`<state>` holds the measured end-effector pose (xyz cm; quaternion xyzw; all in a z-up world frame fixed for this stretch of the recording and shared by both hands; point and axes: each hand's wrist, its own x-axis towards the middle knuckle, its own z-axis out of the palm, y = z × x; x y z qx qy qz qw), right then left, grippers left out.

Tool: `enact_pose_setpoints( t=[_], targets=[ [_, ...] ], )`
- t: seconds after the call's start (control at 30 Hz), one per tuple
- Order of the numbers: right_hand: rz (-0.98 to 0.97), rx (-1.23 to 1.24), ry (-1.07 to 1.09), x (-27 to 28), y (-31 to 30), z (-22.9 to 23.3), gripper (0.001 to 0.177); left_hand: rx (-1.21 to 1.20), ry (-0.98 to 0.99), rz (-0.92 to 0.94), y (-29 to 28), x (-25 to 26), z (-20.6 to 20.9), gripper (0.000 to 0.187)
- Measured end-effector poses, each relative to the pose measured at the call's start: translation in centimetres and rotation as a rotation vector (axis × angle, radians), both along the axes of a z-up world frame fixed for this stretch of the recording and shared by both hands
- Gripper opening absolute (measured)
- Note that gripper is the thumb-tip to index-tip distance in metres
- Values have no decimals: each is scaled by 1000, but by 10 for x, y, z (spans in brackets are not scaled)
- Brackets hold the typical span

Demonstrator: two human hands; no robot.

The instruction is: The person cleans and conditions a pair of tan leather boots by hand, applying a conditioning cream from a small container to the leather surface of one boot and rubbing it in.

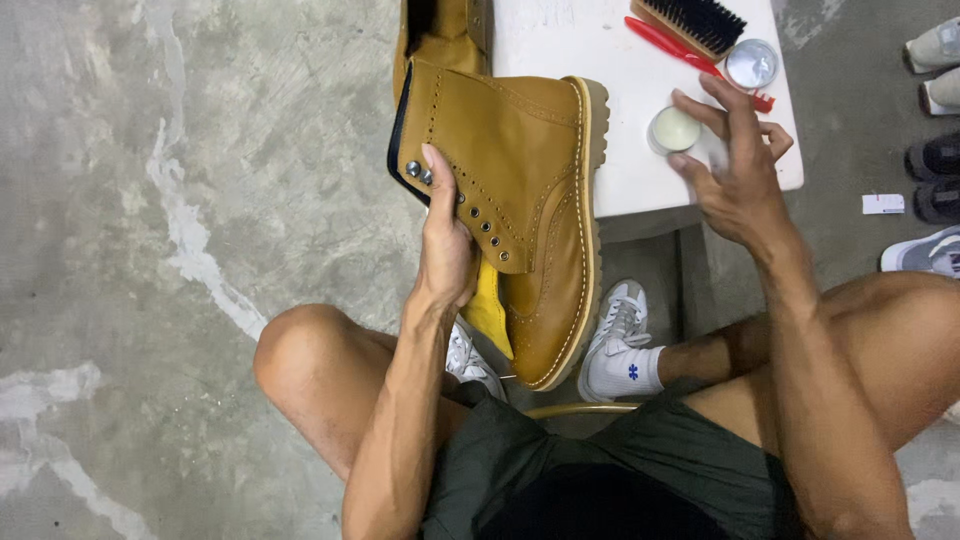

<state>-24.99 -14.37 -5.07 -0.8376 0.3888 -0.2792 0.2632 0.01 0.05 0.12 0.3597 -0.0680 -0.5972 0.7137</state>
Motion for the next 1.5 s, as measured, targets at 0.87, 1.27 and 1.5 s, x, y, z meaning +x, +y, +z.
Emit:
enact_pose_setpoints(
  t=[0.87,1.27,1.5],
  targets=[
    [31,-441,73,4,12,-44,66,3,33,8,-1,-2,1,84],
    [-13,-542,35,8,-2,-52,46,-34,18,5,-1,0,-4,83],
    [-36,-517,9,7,0,-56,47,-4,79,82,-4,-2,-10,81]
  ],
)
